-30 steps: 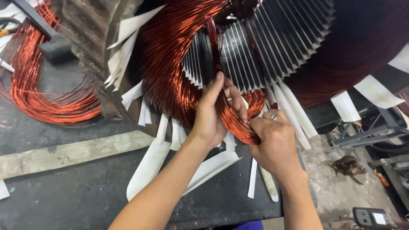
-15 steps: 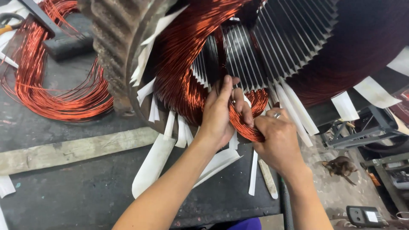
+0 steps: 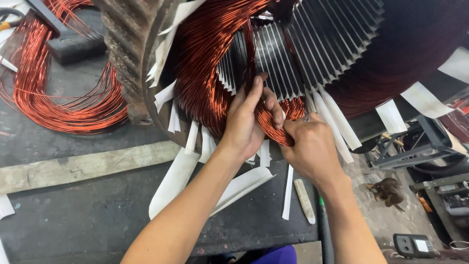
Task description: Inserting copper phase windings into the slots of an electric motor stator
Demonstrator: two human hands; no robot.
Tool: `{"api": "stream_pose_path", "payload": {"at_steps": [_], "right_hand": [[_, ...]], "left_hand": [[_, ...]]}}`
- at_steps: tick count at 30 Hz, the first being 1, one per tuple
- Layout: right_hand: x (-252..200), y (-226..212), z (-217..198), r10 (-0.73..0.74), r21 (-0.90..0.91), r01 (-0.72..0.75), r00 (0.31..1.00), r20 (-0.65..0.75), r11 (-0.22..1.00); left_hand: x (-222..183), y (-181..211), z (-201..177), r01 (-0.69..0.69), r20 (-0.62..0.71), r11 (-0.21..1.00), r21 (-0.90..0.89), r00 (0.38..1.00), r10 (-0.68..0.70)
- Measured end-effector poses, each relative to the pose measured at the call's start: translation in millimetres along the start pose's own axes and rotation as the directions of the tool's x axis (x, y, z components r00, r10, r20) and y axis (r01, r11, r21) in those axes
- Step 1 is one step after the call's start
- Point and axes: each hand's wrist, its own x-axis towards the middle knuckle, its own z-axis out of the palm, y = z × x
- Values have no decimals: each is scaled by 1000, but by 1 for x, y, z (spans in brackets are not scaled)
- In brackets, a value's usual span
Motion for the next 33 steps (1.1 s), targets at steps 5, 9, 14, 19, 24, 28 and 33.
{"api": "stream_pose_path", "payload": {"at_steps": [5, 9, 14, 19, 24, 28, 33], "right_hand": [[-15, 14, 2, -30, 20, 29, 999, 25, 999], [-21, 14, 2, -39, 30, 38, 999, 23, 999], [-19, 20, 8, -112, 1, 112, 993, -41, 994], [-15, 16, 5, -152, 44, 155, 986, -66, 987], [-6, 8, 2, -158, 55, 162, 985, -76, 985], [-11, 12, 1, -139, 49, 140, 990, -37, 989], [-8, 7, 4, -102, 25, 102, 995, -17, 994]], "left_hand": [[0, -17, -6, 15, 15, 999, 51, 1000, -16], [-5, -4, 0, 39, 66, 996, 81, 997, -44], [-5, -3, 0, 49, 55, 997, 62, 997, -52], [-4, -10, -2, 47, 39, 994, 95, 998, -51], [0, -14, -3, -30, 12, 998, 49, 999, 30], [0, -19, -5, -21, 24, 998, 63, 1000, 19], [3, -16, -9, 9, -10, 995, 99, 1000, -8]]}}
